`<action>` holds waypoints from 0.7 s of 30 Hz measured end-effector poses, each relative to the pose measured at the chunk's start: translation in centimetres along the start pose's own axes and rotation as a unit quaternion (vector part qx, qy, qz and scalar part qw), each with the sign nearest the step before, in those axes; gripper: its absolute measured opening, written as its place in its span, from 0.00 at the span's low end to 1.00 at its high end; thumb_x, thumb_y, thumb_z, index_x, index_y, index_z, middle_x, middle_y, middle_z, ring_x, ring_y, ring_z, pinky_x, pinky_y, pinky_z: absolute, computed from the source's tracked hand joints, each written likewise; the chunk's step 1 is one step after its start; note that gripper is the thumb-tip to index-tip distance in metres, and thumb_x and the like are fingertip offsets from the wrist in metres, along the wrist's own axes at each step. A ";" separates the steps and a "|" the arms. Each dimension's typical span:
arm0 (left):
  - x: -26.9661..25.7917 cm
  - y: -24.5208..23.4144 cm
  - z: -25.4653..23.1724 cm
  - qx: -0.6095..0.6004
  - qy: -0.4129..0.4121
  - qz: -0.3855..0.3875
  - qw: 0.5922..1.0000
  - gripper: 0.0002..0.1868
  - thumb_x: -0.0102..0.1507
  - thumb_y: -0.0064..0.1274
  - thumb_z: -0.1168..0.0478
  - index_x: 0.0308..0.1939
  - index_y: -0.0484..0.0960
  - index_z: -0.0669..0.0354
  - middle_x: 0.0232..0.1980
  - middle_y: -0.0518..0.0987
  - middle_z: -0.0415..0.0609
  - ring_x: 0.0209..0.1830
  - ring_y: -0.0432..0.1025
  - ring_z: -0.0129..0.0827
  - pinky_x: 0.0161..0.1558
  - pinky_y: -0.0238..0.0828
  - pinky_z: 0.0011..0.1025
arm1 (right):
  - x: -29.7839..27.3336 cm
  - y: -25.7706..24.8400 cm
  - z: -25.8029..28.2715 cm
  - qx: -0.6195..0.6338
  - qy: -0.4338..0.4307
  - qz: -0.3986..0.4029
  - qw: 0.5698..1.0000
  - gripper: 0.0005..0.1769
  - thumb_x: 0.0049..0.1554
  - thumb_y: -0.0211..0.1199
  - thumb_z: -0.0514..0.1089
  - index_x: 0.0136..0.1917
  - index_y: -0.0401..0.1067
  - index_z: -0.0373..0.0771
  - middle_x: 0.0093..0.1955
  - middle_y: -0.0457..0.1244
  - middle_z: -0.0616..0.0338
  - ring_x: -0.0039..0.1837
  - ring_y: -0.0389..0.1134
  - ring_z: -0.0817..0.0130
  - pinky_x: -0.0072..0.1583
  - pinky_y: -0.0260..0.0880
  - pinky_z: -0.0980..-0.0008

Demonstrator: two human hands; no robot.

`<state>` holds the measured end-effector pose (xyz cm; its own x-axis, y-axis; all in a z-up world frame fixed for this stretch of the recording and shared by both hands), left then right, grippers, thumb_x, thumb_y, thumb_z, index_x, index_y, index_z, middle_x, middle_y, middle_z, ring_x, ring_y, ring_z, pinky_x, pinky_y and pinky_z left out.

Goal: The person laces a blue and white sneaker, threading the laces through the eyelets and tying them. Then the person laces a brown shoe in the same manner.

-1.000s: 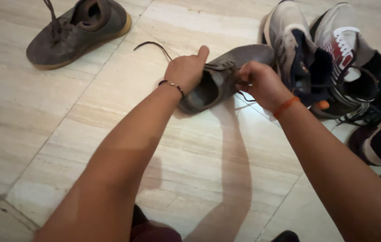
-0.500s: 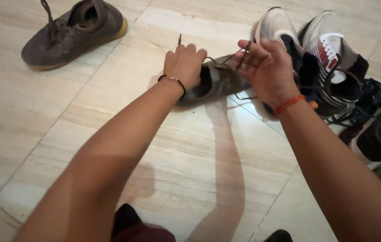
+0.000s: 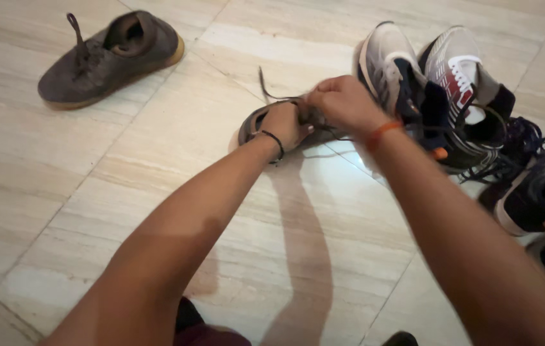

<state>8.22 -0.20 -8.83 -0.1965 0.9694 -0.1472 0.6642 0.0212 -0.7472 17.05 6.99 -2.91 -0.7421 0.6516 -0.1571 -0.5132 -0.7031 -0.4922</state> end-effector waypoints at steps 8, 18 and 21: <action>0.7 -1.4 2.9 0.023 0.023 0.058 0.998 0.16 0.57 0.64 0.55 0.45 0.86 0.59 0.47 0.84 0.59 0.49 0.78 0.51 0.52 0.72 0.43 | -4.3 -8.5 1.9 0.418 0.079 -0.009 0.905 0.14 0.61 0.60 0.50 0.45 0.64 0.38 0.34 0.55 0.66 0.37 0.54 0.70 0.44 0.54 0.65; 0.9 -2.3 0.3 -0.065 0.025 0.050 0.996 0.16 0.60 0.59 0.52 0.48 0.86 0.52 0.47 0.85 0.53 0.48 0.78 0.46 0.52 0.71 0.40 | -2.3 -5.0 2.6 0.089 0.029 -0.083 0.992 0.17 0.64 0.62 0.57 0.50 0.80 0.43 0.33 0.62 0.66 0.35 0.58 0.74 0.40 0.60 0.69; 1.5 -3.2 2.6 0.038 -0.048 0.078 0.995 0.17 0.65 0.58 0.49 0.47 0.86 0.57 0.48 0.84 0.57 0.49 0.78 0.48 0.54 0.72 0.41 | -3.9 -9.9 2.2 -0.095 0.038 -0.166 0.981 0.19 0.61 0.65 0.53 0.37 0.79 0.37 0.28 0.64 0.60 0.31 0.58 0.74 0.35 0.58 0.67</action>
<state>3.90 0.57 -8.35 -0.1650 0.9318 -0.3232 0.6370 -0.1495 -0.7563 24.13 10.80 4.47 -0.5103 0.8597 -0.0208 -0.6265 -0.3882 -0.6758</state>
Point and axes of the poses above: each hand's wrist, its own x-axis towards the middle knuckle, its own y-axis out of the palm, z = x × y, the point moved 8 cm from there along x, towards the middle knuckle
